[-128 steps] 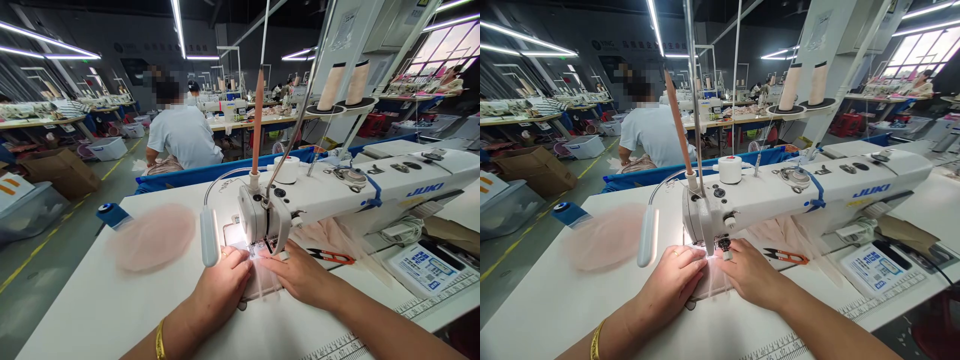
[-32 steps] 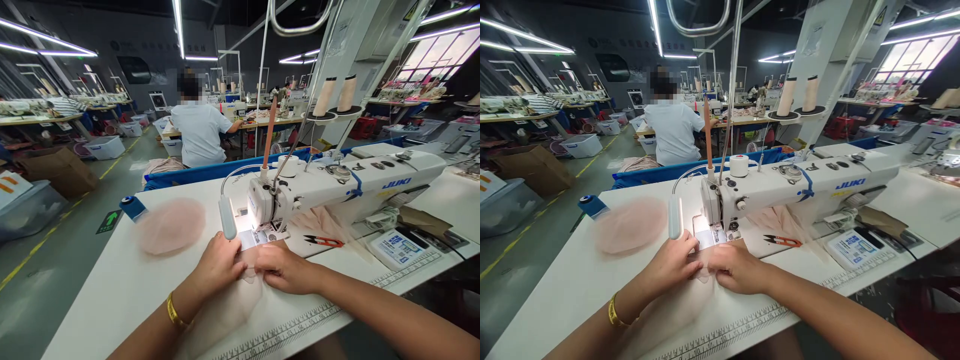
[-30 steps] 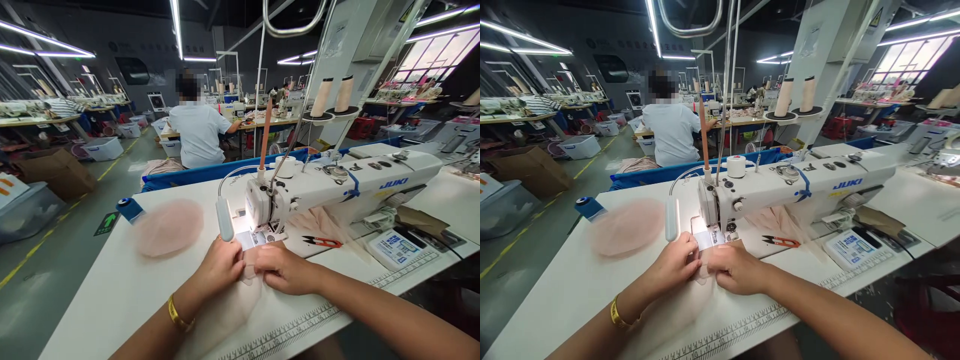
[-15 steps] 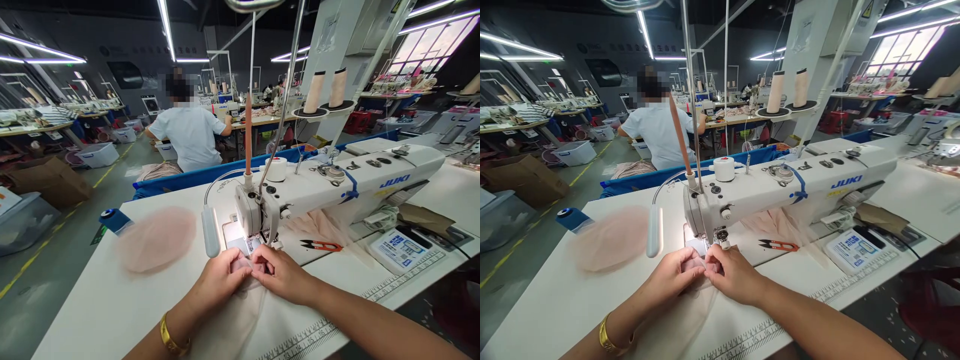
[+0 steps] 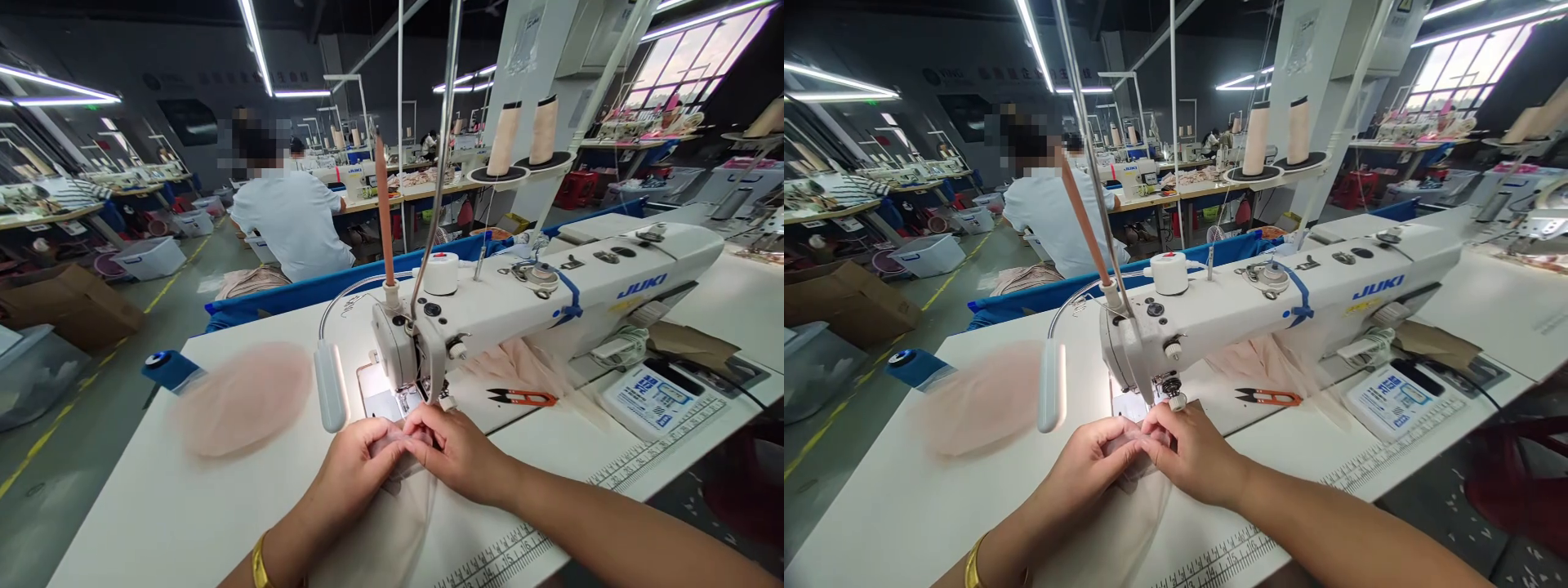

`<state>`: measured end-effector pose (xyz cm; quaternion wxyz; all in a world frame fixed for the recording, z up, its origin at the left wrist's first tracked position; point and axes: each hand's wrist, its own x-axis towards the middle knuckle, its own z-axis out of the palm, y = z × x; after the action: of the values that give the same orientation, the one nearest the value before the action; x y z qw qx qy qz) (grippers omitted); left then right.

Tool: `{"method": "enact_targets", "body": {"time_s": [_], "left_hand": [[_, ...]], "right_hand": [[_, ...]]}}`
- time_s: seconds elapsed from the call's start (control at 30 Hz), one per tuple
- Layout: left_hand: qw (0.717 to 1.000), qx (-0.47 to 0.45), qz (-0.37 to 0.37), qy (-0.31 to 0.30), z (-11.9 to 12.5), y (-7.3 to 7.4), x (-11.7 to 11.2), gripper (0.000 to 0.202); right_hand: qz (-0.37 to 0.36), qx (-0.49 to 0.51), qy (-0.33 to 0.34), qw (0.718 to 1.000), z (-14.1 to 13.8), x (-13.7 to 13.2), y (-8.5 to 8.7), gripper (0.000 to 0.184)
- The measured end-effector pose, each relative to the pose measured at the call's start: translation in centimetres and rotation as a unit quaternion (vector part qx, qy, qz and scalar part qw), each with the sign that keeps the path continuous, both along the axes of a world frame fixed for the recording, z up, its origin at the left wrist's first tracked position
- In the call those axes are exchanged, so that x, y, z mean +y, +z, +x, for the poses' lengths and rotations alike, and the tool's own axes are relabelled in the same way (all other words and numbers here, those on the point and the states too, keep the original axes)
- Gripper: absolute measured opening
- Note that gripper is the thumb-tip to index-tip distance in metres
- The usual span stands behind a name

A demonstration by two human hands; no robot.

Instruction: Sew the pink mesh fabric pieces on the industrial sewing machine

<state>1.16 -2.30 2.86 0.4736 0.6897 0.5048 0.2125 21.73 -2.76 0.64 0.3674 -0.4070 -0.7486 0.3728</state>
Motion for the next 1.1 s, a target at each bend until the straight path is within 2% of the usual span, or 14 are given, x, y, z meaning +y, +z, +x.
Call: {"method": "enact_targets", "body": {"time_s": [0.23, 0.5, 0.7, 0.87, 0.97, 1.1], "left_hand": [[0.999, 0.021, 0.031, -0.006, 0.2, -0.5, -0.1, 0.036], [0.996, 0.039, 0.077, -0.009, 0.2, -0.7, -0.3, 0.034], [0.992, 0.052, 0.111, 0.002, 0.2, -1.1, -0.5, 0.029], [0.993, 0.052, 0.107, 0.005, 0.3, -1.5, -0.6, 0.027], [0.994, 0.046, 0.096, 0.006, 0.4, -1.2, -0.6, 0.025], [0.999, -0.027, 0.024, -0.025, 0.5, -0.2, -0.8, 0.017]], "right_hand": [[0.082, -0.036, -0.021, 0.996, 0.1, -0.1, -1.0, 0.007], [0.137, -0.066, -0.029, 0.988, 0.0, 0.0, -1.2, 0.009], [0.21, -0.093, -0.032, 0.973, 0.0, -0.2, -1.3, 0.014], [0.243, -0.105, -0.035, 0.964, -0.1, -0.1, -1.8, 0.015], [0.251, -0.098, -0.033, 0.963, -0.2, -0.1, -1.9, 0.015], [0.224, -0.086, -0.027, 0.97, -0.1, -0.2, -1.6, 0.015]]}}
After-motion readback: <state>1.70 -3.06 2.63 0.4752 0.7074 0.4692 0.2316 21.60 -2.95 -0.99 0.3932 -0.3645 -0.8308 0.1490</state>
